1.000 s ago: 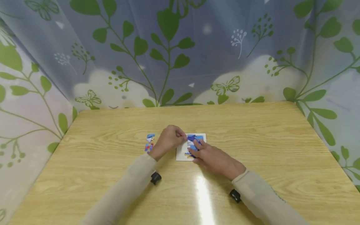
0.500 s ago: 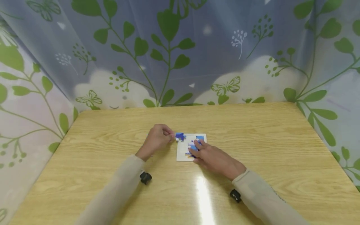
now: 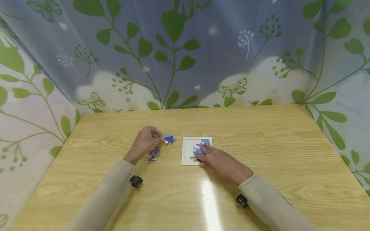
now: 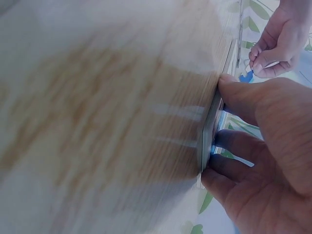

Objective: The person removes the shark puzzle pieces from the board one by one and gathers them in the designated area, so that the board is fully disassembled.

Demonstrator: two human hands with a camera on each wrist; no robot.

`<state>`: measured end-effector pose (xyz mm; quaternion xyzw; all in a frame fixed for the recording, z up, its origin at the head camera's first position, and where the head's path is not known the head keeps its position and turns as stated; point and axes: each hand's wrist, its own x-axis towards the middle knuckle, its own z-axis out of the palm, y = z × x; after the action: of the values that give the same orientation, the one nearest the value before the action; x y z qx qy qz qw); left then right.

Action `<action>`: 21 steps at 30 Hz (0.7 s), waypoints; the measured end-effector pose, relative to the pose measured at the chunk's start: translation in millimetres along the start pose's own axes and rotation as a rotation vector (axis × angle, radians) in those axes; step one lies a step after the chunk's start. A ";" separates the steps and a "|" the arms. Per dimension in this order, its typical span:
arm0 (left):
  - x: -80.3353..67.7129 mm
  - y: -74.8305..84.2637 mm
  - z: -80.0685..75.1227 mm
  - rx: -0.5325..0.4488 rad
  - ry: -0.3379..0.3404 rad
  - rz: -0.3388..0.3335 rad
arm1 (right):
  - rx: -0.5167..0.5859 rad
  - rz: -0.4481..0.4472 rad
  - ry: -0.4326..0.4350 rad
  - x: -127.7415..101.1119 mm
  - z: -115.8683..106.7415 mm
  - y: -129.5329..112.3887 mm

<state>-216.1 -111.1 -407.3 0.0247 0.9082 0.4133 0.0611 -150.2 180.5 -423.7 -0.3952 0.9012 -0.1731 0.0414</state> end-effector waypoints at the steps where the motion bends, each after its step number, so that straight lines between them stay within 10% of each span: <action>1: -0.1 -1.1 -1.5 -0.002 0.000 -0.003 | -0.001 -0.002 0.001 -0.1 -0.1 0.0; 21: 2.6 -6.4 -3.0 0.095 -0.013 -0.007 | -0.014 -0.026 0.016 -1.3 -0.6 0.2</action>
<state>-219.0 -117.3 -410.4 0.0269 0.9264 0.3694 0.0675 -149.5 181.7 -423.3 -0.4059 0.8974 -0.1705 0.0291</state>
